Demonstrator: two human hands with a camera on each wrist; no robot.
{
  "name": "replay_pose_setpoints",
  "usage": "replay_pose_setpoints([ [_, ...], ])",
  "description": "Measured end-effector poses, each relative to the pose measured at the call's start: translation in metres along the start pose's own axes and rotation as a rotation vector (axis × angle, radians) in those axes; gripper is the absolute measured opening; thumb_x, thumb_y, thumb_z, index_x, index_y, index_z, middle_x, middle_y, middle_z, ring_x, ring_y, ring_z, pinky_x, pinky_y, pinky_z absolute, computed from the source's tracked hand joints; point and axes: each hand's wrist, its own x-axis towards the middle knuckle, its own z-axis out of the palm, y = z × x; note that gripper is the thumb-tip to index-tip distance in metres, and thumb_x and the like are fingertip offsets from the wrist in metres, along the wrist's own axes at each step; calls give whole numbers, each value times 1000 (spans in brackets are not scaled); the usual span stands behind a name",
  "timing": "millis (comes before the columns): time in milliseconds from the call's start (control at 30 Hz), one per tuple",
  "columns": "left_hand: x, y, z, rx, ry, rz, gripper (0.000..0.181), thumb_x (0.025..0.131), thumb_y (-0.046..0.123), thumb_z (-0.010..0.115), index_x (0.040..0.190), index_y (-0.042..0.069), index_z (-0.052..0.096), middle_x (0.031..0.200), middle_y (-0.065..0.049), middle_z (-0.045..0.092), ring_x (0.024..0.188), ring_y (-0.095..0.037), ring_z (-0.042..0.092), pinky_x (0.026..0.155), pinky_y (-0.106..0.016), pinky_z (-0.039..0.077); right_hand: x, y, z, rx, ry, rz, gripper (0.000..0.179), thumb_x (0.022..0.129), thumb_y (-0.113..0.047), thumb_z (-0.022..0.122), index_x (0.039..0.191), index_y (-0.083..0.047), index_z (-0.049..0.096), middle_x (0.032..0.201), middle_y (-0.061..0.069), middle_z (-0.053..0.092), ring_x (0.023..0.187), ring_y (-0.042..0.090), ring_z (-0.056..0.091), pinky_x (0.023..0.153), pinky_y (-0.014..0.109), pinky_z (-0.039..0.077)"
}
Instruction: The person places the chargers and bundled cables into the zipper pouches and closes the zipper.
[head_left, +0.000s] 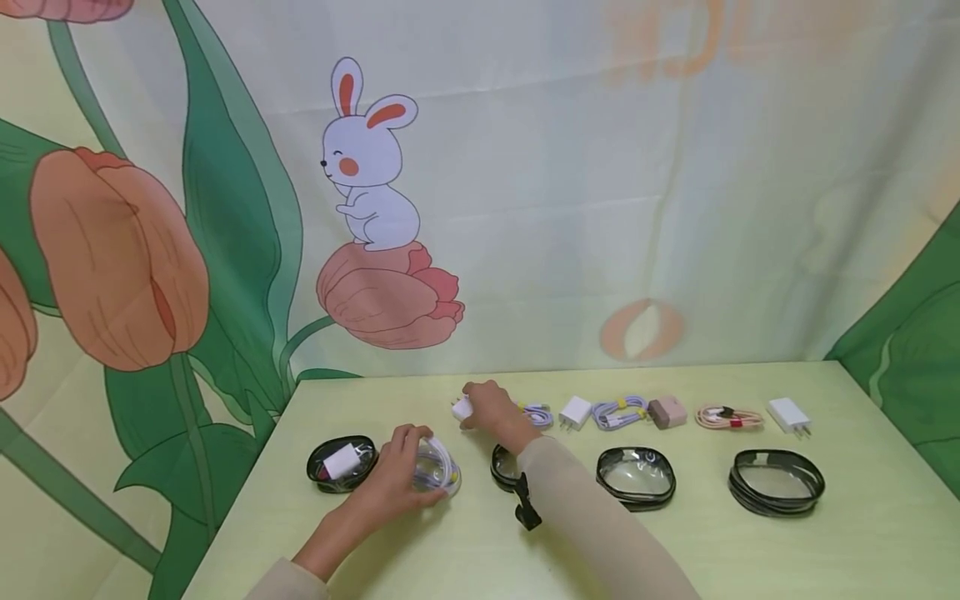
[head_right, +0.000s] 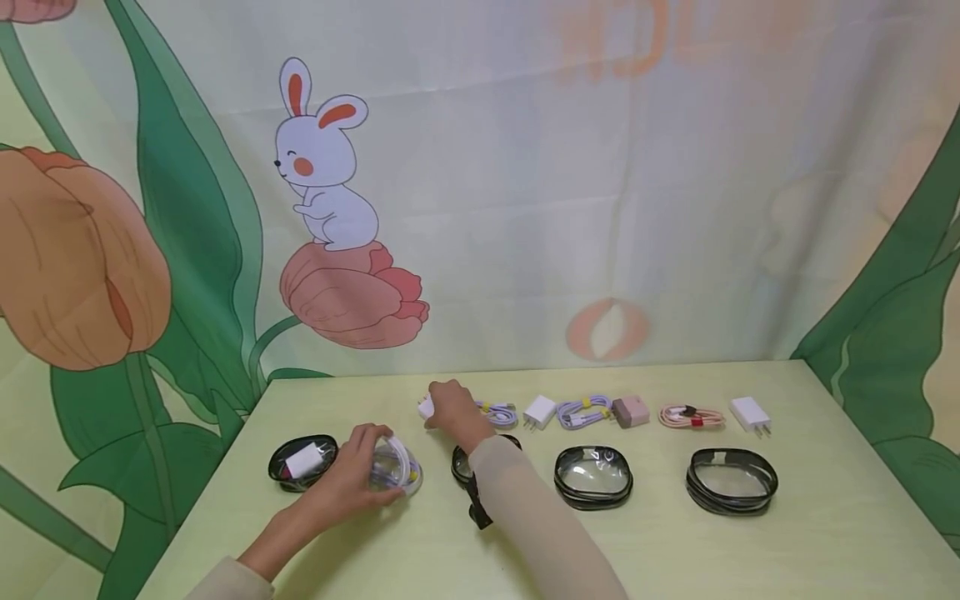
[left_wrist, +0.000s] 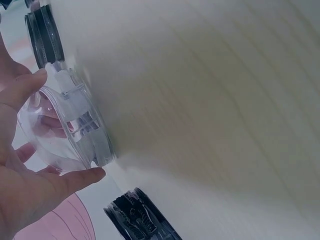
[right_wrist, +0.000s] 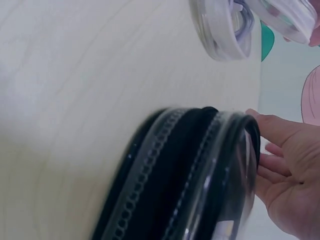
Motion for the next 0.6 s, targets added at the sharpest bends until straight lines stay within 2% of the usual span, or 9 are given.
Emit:
replay_pose_setpoints([
  [100,-1,0,0,-9,-6,0,82,71,23,94,133,2,45,130,-19,43,109,-42,50,96,-55,46,2,-1,4,-35,5,29,44,81,-23,88,116,-3,69,103,11,71,95,26,66,82,38,55],
  [200,-2,1,-1,-21,-8,-14,81,72,23,94,133,3,45,130,-18,43,110,-42,50,97,-55,46,2,-4,4,-97,10,-2,29,82,-21,87,99,-5,71,92,7,70,87,23,65,76,36,55],
  [267,-2,2,-1,-25,-13,-26,81,72,23,94,134,3,45,131,-18,43,111,-42,49,98,-55,45,1,-5,4,-129,13,-28,24,82,-19,86,94,-6,70,88,6,70,84,23,66,73,35,54],
  [600,-2,3,-2,-19,-13,-15,81,72,24,94,134,3,45,131,-17,43,111,-41,49,97,-54,46,1,0,6,-150,45,-89,25,81,-13,86,101,-7,73,90,7,71,85,24,66,73,36,54],
])
